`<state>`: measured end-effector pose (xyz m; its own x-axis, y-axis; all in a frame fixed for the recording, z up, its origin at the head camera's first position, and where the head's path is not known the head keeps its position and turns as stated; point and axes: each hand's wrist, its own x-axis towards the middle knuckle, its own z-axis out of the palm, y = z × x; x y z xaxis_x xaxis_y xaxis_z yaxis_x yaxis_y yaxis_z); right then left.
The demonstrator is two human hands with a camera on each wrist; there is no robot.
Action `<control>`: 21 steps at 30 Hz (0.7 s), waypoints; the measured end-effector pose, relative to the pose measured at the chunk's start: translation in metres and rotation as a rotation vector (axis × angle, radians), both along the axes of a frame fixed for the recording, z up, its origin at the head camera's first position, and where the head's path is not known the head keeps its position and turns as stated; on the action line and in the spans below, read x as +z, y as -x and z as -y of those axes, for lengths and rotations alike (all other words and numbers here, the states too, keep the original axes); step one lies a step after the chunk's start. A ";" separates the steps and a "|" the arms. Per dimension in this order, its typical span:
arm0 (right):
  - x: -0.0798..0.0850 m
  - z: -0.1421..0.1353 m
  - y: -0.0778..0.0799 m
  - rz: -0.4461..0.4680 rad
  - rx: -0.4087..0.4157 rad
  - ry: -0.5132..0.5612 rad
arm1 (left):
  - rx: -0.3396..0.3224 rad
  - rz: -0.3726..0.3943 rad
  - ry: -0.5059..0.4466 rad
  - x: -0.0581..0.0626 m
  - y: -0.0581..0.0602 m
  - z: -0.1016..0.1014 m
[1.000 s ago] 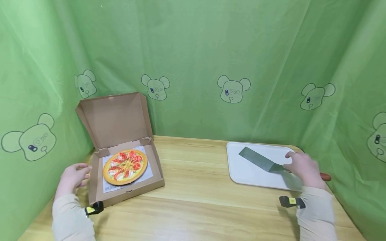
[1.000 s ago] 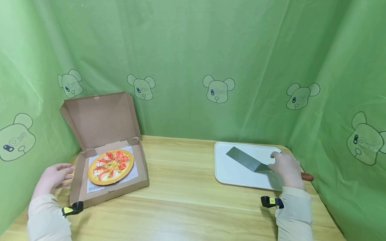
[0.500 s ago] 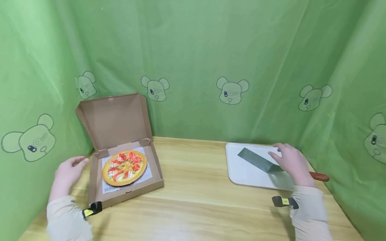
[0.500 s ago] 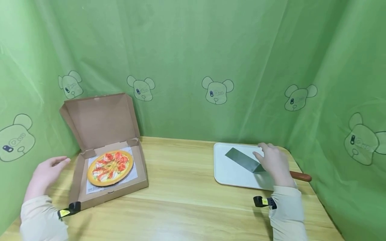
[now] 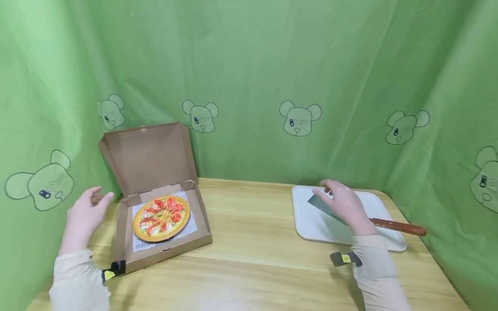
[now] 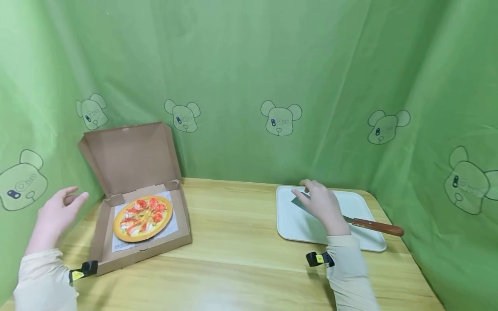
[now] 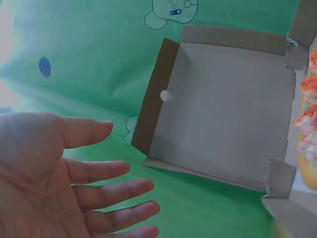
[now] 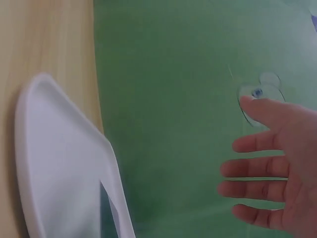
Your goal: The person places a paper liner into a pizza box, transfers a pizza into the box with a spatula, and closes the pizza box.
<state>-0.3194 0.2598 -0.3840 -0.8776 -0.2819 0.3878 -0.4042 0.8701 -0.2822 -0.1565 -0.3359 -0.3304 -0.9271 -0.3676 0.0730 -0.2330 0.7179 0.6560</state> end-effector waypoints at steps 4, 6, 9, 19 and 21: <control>-0.004 0.024 0.005 0.023 0.039 0.004 | -0.024 -0.034 0.048 0.008 0.001 -0.001; -0.005 0.037 0.007 0.041 0.056 0.006 | -0.030 -0.058 0.072 0.012 0.003 -0.002; -0.008 0.055 0.008 0.061 0.082 0.007 | -0.039 -0.091 0.105 0.017 0.006 -0.003; -0.018 0.107 0.011 0.047 0.180 -0.011 | -0.070 -0.148 0.212 0.031 0.018 -0.003; -0.020 0.118 0.012 0.040 0.202 -0.016 | -0.078 -0.148 0.231 0.034 0.021 -0.002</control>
